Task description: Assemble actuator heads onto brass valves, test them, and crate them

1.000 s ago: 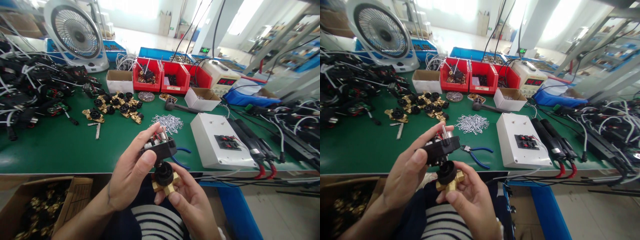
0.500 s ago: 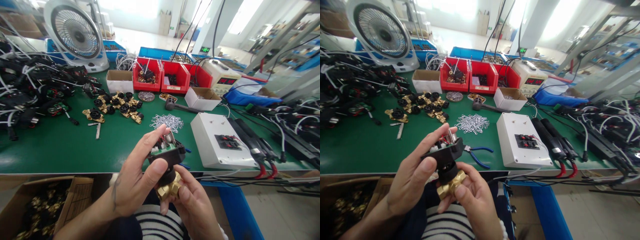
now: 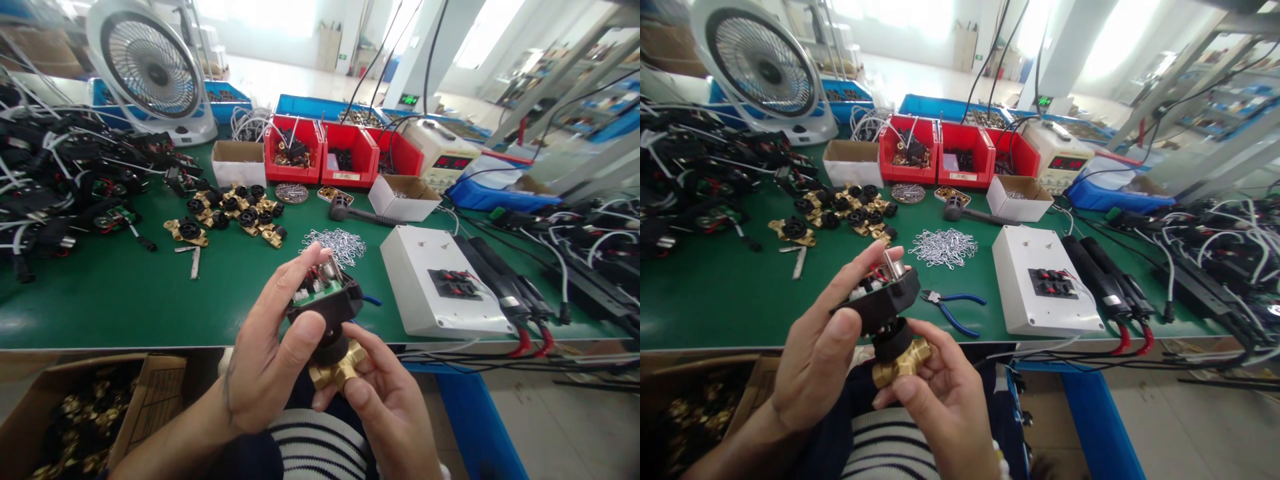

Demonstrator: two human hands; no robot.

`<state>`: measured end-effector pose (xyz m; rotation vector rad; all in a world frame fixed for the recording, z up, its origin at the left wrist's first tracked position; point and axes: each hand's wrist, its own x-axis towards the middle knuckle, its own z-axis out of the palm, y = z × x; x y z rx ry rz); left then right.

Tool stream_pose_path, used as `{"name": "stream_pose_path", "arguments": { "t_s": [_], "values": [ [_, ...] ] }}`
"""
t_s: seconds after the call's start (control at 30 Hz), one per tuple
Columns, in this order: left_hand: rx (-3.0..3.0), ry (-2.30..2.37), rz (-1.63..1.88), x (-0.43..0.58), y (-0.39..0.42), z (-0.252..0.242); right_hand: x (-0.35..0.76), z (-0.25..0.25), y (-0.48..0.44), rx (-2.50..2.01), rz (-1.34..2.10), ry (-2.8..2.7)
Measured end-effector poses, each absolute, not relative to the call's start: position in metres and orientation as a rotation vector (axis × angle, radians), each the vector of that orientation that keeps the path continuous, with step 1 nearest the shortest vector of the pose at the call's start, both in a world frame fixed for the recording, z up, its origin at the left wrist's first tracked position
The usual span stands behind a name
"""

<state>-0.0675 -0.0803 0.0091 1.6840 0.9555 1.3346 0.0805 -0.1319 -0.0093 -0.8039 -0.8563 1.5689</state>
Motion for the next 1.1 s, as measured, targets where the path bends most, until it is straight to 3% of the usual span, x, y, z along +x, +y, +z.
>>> {"name": "stream_pose_path", "arguments": {
  "t_s": [1.1],
  "values": [
    [1.667, 0.929, 1.341, -0.0649, -0.0829, 0.0053, 0.0810, -0.0135, -0.1314, -0.779, 1.621, -0.714]
  ]
}}
